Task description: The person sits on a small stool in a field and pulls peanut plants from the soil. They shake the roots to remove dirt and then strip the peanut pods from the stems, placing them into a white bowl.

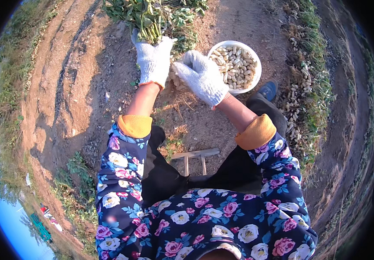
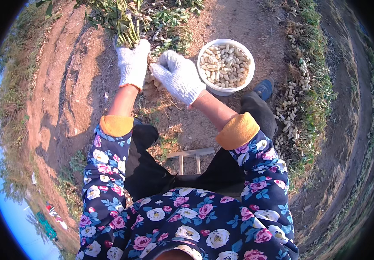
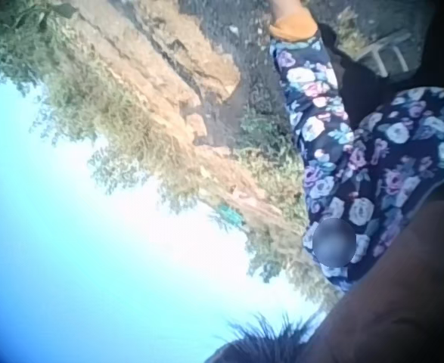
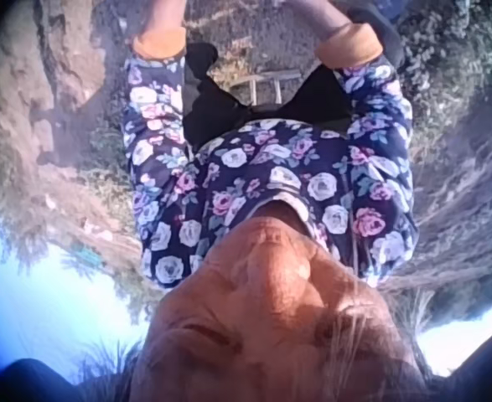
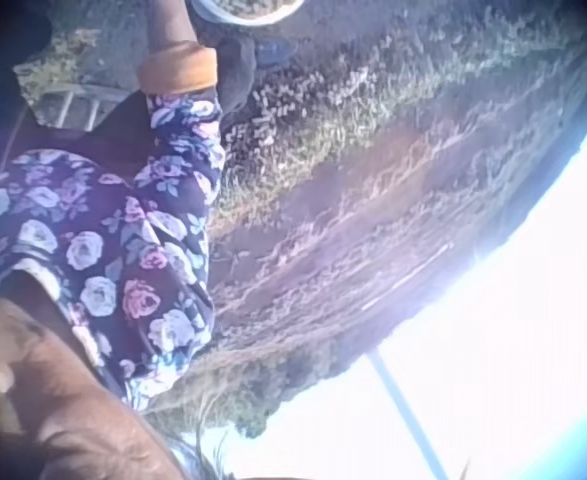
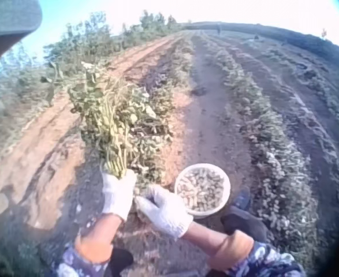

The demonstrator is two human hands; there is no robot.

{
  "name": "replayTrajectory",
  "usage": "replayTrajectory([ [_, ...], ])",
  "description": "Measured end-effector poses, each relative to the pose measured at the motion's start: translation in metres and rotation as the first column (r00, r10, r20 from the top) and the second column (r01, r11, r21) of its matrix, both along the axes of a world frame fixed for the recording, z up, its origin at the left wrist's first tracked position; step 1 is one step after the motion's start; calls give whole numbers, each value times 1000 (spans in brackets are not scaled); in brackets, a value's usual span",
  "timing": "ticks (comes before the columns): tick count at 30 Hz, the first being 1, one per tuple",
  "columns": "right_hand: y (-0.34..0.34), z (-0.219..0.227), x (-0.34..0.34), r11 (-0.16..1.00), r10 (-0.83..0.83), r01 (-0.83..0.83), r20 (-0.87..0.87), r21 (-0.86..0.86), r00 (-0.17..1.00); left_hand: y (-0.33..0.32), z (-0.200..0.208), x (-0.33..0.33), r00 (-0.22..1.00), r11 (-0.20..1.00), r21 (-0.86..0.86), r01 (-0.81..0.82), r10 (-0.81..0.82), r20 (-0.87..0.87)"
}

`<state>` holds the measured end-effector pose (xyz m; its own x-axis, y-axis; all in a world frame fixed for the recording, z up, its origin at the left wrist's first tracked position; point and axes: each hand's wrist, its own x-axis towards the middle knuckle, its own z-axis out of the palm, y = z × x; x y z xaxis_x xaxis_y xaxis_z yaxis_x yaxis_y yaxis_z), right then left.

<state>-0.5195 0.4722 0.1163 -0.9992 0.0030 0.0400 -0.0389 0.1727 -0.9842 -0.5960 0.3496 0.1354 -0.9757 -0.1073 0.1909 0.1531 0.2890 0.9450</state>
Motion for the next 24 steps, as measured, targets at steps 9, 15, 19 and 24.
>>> replayTrajectory([
  [9, 33, 4, 0, 999, 25, -19, -152, 39, 988, -24, -2, -19, 989, 977, 162, -141, 131, 71],
  [15, 5, 7, 12, 695, 201, -3, -190, 719, 961, -25, -7, -21, 995, 985, 146, -95, 96, 0],
  [19, 3, 1, 6, 635, 247, -68, -119, 769, 962, -24, -12, -19, 997, 987, 140, -81, 82, 0],
  [24, 3, 11, 6, 741, 289, -143, -121, 656, 950, -20, -13, -18, 998, 989, 135, -64, 66, -7],
])
